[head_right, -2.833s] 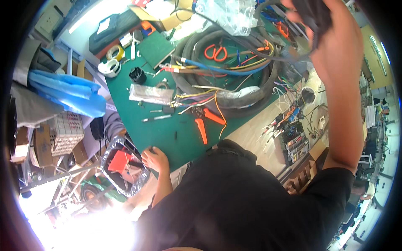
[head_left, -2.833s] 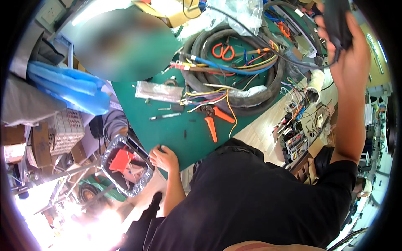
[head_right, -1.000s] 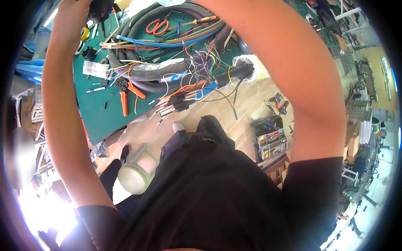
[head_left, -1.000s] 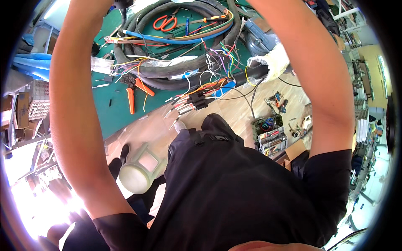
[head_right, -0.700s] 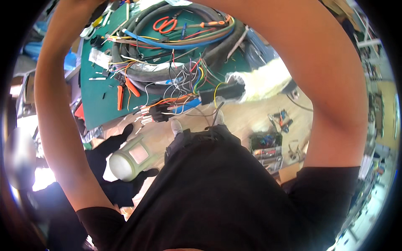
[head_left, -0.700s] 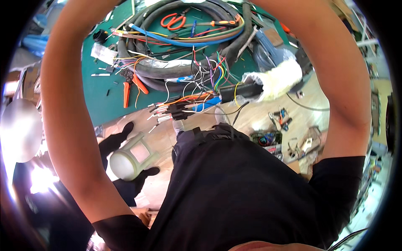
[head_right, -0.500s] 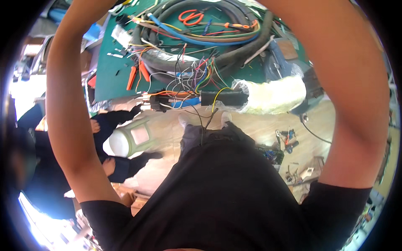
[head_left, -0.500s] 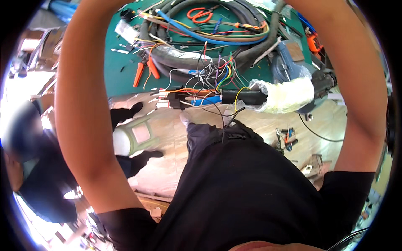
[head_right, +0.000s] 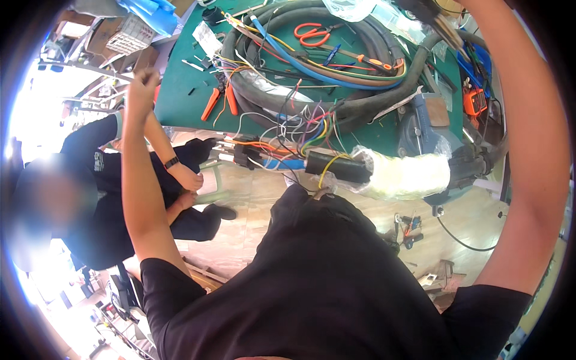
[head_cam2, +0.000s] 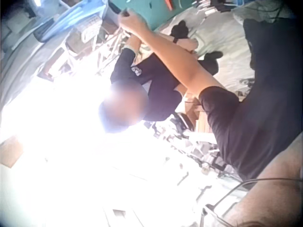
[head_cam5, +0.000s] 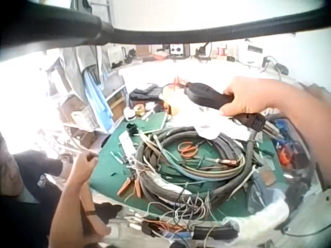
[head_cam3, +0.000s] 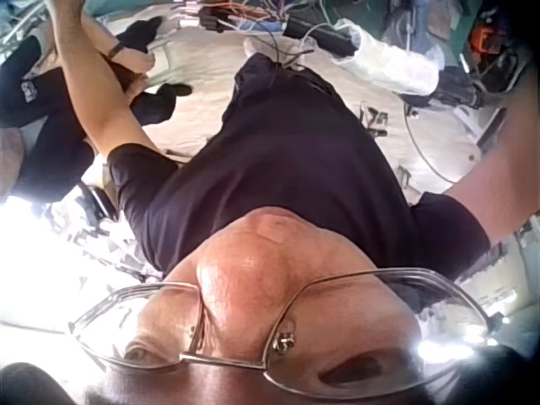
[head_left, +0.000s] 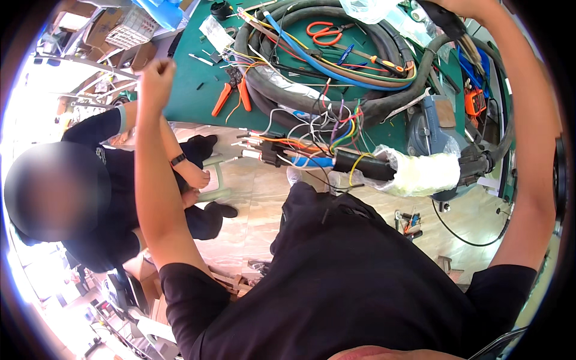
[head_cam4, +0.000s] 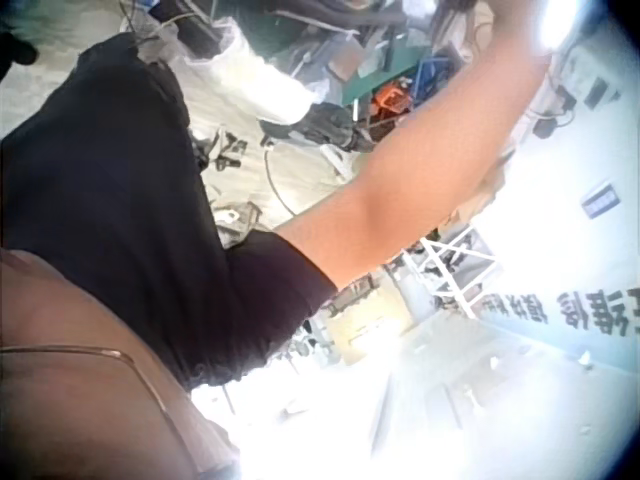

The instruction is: The person prepares and applies heat-shrink tubing to individual wires within a bundle, using a heat gun to seal the connections.

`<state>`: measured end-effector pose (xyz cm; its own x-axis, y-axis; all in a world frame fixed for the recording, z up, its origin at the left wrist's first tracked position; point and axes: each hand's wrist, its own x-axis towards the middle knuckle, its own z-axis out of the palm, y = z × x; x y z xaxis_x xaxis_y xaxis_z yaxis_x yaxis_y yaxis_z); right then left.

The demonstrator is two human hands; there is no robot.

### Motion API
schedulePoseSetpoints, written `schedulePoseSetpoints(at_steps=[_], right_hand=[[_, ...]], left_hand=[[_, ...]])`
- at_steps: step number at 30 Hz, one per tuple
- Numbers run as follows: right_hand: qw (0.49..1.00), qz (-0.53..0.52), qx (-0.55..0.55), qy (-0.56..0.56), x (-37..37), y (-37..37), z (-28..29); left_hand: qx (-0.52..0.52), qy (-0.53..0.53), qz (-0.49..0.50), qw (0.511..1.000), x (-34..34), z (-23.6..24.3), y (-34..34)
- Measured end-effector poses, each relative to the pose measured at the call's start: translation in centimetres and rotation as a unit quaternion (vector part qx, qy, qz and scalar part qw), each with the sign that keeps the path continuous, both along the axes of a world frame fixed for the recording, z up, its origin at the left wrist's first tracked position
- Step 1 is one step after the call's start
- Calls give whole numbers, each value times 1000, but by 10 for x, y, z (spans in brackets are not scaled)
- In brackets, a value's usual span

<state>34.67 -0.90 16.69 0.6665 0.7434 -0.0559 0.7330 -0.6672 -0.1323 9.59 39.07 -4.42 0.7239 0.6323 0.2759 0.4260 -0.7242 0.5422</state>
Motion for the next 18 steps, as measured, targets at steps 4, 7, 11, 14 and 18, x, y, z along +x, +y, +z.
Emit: schedulePoseSetpoints(at_steps=[4,7,11,14,18], right_hand=[[994,-103,11,45,30,-12,-19],[985,-170,-6,1,17,-11,-20],[977,-210,-11,32,4,-14,-22],[960,-275,-23,50,-12,7,-27],[978,-208,14,17,-24,-4,-31]], left_hand=[[16,159,10,987,-9,-116,50],[72,202,29,976,12,-169,68],[110,253,17,961,37,-213,82],[90,286,43,953,25,-215,75],[94,238,24,966,31,-233,88]])
